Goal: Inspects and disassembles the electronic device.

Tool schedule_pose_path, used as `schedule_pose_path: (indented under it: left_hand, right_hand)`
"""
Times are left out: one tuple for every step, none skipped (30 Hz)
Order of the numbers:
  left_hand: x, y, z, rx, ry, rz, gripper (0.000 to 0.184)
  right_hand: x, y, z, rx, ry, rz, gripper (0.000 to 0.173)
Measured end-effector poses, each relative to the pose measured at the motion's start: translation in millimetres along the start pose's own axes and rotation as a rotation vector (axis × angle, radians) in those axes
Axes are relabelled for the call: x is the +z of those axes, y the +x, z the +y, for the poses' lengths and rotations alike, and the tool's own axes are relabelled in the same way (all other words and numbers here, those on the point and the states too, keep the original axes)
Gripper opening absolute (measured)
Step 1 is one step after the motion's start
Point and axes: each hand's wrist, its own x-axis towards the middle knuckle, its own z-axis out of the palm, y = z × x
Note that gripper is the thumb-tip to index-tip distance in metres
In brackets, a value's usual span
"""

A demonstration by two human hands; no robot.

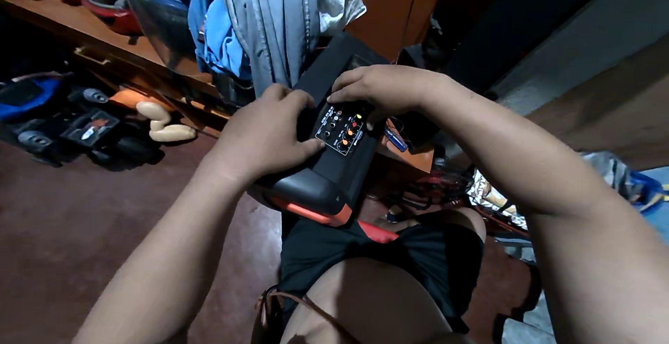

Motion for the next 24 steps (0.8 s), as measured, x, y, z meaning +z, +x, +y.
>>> schedule_pose_path:
  left_hand:
    - [1,-2,4,-0.006,0.030,-0.009,0.066]
    - [3,-3,7,-0.011,0.056,-0.014,0.070]
    - [5,-4,10,-0.017,0.074,-0.014,0.074]
    - [6,-5,12,-0.022,0.085,-0.013,0.077]
    - [7,-6,13,-0.026,0.097,-0.011,0.081]
    - [7,-6,13,-0.028,0.104,-0.008,0.084]
    - [7,-7,13,-0.028,0.106,-0.005,0.088]
    - [7,-7,13,-0.026,0.113,-0.001,0.092]
    - [8,-8,13,-0.025,0.120,0.008,0.095]
    - [10,-8,14,-0.026,0.128,0.020,0.099]
    - [12,-9,16,-0.028,0.138,0.034,0.103]
    - [15,-9,20,-0.036,0.151,0.044,0.107]
    - [17,-10,24,-0.051,0.173,0.044,0.111]
    - [20,-10,29,-0.064,0.196,0.044,0.114]
    - [22,-10,33,-0.075,0.219,0.046,0.115]
    - [24,-10,37,-0.085,0.234,0.051,0.115]
    - [26,-10,40,-0.101,0.246,0.053,0.115]
    - [28,-10,43,-0.117,0.258,0.058,0.116]
    - [29,-9,46,-0.131,0.268,0.061,0.116]
    - [29,-8,49,-0.148,0.276,0.055,0.116]
    - [29,-6,51,-0.161,0.282,0.048,0.115]
    - [30,-5,54,-0.168,0.288,0.051,0.115]
    - [31,-3,56,-0.175,0.292,0.057,0.115]
    - [32,-1,58,-0.185,0.298,0.063,0.116]
  right_hand:
    - [0,-1,-1,0.010,0.008,0.002,0.075]
    - [0,-2,0,0.014,0.008,0.004,0.076]
    - [0,-4,1,0.017,0.005,0.010,0.079]
    - [-1,-6,3,0.029,0.004,0.024,0.082]
    - [-2,-10,6,0.044,0.016,0.061,0.085]
    - [-4,-17,11,0.065,0.040,0.117,0.088]
    - [-5,-25,16,0.099,0.077,0.187,0.089]
    - [-6,-36,24,0.133,0.110,0.271,0.088]
    - [-3,-47,31,0.163,0.135,0.362,0.083]
    - [2,-58,38,0.200,0.160,0.444,0.077]
    - [9,-66,44,0.237,0.184,0.504,0.071]
    - [17,-73,48,0.268,0.203,0.543,0.066]
    - [25,-77,50,0.286,0.224,0.568,0.063]
    - [33,-80,50,0.288,0.243,0.587,0.062]
    - [41,-81,49,0.281,0.263,0.601,0.062]
    - [47,-80,47,0.266,0.284,0.611,0.063]
    - [53,-79,46,0.246,0.301,0.622,0.063]
    - [58,-76,45,0.224,0.307,0.631,0.062]
    - [62,-74,45,0.207,0.314,0.633,0.062]
    - [64,-73,47,0.195,0.328,0.631,0.061]
    - [65,-72,50,0.179,0.346,0.641,0.060]
    - [66,-71,55,0.166,0.379,0.670,0.056]
    - [65,-69,59,0.166,0.433,0.717,0.050]
    - [62,-67,62,0.196,0.496,0.771,0.040]
